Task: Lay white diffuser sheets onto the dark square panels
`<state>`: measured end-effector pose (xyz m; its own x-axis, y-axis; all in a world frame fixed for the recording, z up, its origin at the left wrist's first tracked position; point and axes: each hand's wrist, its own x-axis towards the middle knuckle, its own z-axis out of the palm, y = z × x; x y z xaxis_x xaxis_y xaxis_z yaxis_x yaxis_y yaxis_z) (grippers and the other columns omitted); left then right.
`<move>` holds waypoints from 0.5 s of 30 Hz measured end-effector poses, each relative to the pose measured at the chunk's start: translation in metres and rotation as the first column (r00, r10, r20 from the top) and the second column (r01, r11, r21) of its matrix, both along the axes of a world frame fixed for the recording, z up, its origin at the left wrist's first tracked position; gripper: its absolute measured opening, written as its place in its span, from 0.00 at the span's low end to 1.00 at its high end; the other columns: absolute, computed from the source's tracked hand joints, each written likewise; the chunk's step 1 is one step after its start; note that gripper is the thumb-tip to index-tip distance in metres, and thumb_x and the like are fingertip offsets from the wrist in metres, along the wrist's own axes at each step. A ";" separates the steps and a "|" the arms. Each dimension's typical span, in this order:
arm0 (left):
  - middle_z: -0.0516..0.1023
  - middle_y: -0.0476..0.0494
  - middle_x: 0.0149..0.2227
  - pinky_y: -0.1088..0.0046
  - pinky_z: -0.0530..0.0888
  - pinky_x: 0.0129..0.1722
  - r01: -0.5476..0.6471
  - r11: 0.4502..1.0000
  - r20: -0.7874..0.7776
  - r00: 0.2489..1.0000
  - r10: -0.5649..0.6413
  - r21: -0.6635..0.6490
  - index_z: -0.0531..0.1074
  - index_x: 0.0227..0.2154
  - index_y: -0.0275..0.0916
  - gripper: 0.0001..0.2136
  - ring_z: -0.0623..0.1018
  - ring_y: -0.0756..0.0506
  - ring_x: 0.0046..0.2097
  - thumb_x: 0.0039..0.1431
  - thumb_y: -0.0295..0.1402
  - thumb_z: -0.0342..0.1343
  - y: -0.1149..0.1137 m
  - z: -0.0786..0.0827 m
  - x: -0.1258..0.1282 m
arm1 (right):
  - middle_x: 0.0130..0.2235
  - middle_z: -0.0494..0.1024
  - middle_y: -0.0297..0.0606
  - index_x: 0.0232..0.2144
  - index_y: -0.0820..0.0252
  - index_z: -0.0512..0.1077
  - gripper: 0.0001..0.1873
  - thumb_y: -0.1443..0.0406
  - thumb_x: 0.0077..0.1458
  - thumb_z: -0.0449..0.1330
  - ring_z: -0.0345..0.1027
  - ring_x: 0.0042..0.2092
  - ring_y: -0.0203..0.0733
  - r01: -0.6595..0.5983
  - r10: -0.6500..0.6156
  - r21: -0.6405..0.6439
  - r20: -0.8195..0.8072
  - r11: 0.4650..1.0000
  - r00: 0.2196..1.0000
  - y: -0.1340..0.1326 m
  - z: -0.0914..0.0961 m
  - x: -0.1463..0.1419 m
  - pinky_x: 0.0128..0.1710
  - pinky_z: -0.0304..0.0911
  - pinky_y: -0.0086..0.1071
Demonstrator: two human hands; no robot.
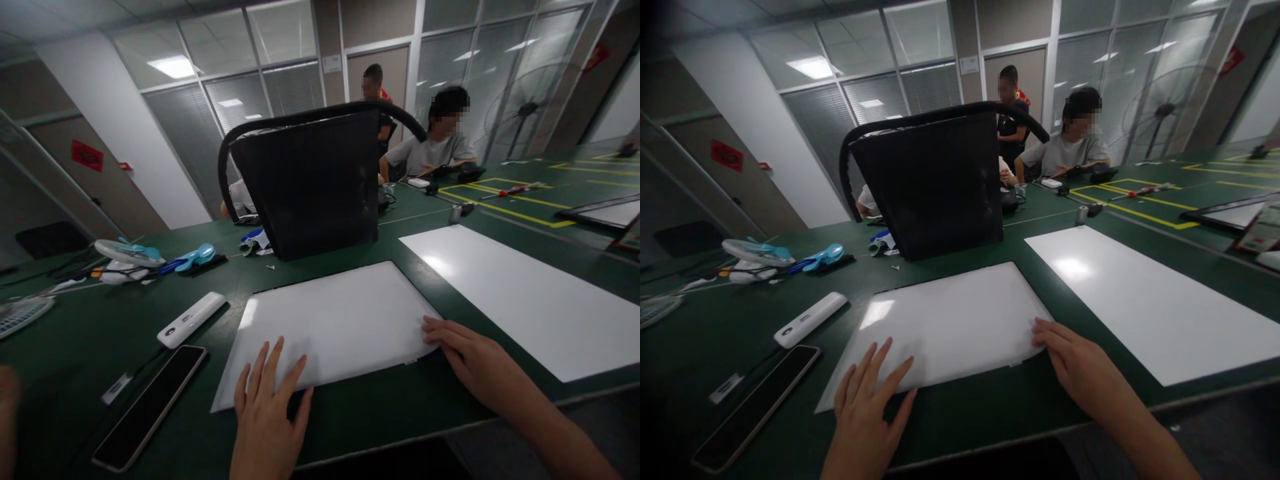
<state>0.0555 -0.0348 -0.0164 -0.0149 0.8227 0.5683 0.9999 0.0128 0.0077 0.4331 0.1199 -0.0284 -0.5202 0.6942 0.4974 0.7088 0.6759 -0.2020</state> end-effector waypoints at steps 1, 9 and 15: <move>0.74 0.40 0.69 0.31 0.72 0.65 0.025 0.999 -0.003 1.000 -0.025 -0.025 0.79 0.58 0.52 0.17 0.72 0.29 0.71 0.68 0.33 0.58 0.001 -0.002 -0.002 | 0.62 0.78 0.35 0.47 0.52 0.80 0.20 0.66 0.70 0.47 0.76 0.59 0.45 0.012 -0.012 -0.002 0.003 1.000 1.000 0.001 0.000 0.000 0.60 0.77 0.45; 0.79 0.48 0.66 0.42 0.76 0.66 0.094 0.985 0.071 0.994 -0.084 -0.148 0.78 0.59 0.52 0.17 0.78 0.37 0.67 0.71 0.37 0.56 0.003 -0.003 -0.006 | 0.62 0.77 0.35 0.53 0.51 0.78 0.22 0.65 0.66 0.49 0.69 0.66 0.53 0.100 -0.101 0.100 0.001 0.990 0.995 0.000 -0.001 0.000 0.66 0.70 0.61; 0.74 0.50 0.70 0.41 0.72 0.69 0.074 0.968 0.070 0.996 -0.059 -0.239 0.73 0.65 0.53 0.20 0.72 0.38 0.71 0.72 0.38 0.53 0.005 0.003 -0.004 | 0.66 0.73 0.46 0.62 0.55 0.73 0.25 0.55 0.69 0.52 0.65 0.68 0.61 0.200 -0.193 0.170 -0.058 0.965 0.979 -0.009 -0.008 0.049 0.70 0.60 0.66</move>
<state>0.0518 -0.0302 -0.0137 0.0153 0.9355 0.3529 0.9962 -0.0446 0.0749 0.4822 0.1109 -0.0366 -0.3589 0.6814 0.6379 0.8248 0.5514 -0.1250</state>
